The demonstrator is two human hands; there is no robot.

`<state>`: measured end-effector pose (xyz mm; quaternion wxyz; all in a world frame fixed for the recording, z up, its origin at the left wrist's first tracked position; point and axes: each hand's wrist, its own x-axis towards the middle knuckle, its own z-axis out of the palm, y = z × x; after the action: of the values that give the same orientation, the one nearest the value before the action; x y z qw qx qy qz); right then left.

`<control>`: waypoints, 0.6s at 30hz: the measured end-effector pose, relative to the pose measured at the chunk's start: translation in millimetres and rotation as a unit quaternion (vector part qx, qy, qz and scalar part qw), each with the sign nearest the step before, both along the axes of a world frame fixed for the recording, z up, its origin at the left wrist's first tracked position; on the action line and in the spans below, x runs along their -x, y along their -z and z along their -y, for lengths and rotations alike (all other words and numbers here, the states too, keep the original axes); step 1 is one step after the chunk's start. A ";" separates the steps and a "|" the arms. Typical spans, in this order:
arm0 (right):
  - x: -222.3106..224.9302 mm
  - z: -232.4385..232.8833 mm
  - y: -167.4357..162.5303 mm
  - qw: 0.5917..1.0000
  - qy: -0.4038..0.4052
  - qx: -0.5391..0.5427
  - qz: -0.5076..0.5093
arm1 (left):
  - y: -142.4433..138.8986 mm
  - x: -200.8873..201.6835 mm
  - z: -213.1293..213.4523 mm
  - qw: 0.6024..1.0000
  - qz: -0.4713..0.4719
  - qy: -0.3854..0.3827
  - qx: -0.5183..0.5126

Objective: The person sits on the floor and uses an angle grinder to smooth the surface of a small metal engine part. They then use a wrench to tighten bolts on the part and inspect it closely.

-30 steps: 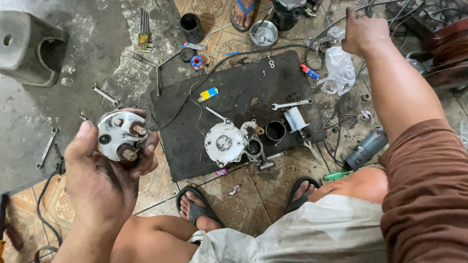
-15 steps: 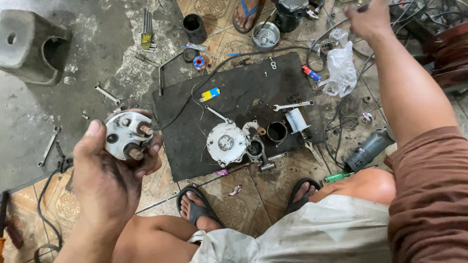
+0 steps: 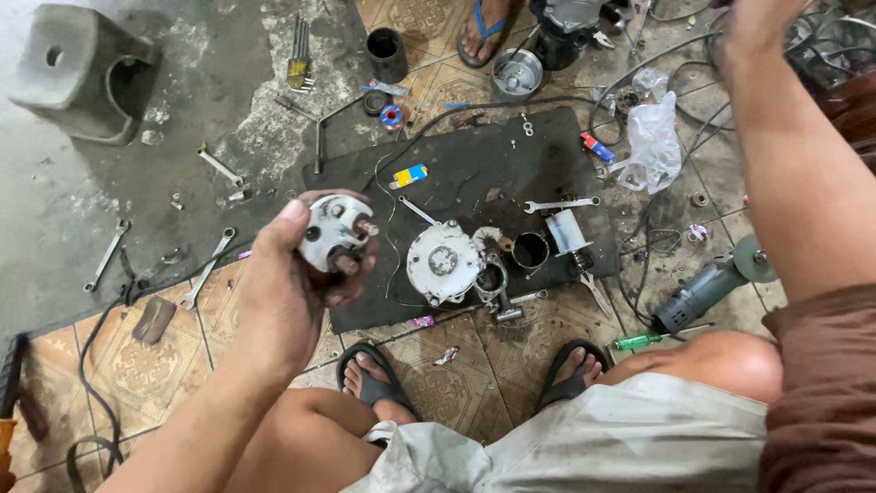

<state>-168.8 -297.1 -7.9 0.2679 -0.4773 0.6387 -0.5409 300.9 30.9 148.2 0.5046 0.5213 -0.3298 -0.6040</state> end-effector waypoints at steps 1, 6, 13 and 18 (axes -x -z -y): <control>-0.6 -6.5 -5.3 0.999 -0.009 -0.008 -0.040 | 0.4 0.3 -1.4 1.000 -0.005 0.014 -0.006; -13.4 -65.6 -56.6 0.964 -0.092 -0.055 -0.242 | 2.8 1.7 -7.2 0.993 -0.068 0.098 -0.009; -84.0 -202.9 -153.3 0.920 -0.268 -0.073 -0.277 | 4.6 17.1 -31.8 0.979 -0.145 0.130 -0.053; -138.3 -278.6 -178.1 0.900 -0.403 -0.116 -0.119 | 8.3 36.7 -51.1 0.970 -0.194 0.140 -0.042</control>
<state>-30.6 -18.5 170.2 0.4381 -0.7201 0.4776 -0.2478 264.2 81.9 139.9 0.4470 0.3631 -0.2701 -0.7716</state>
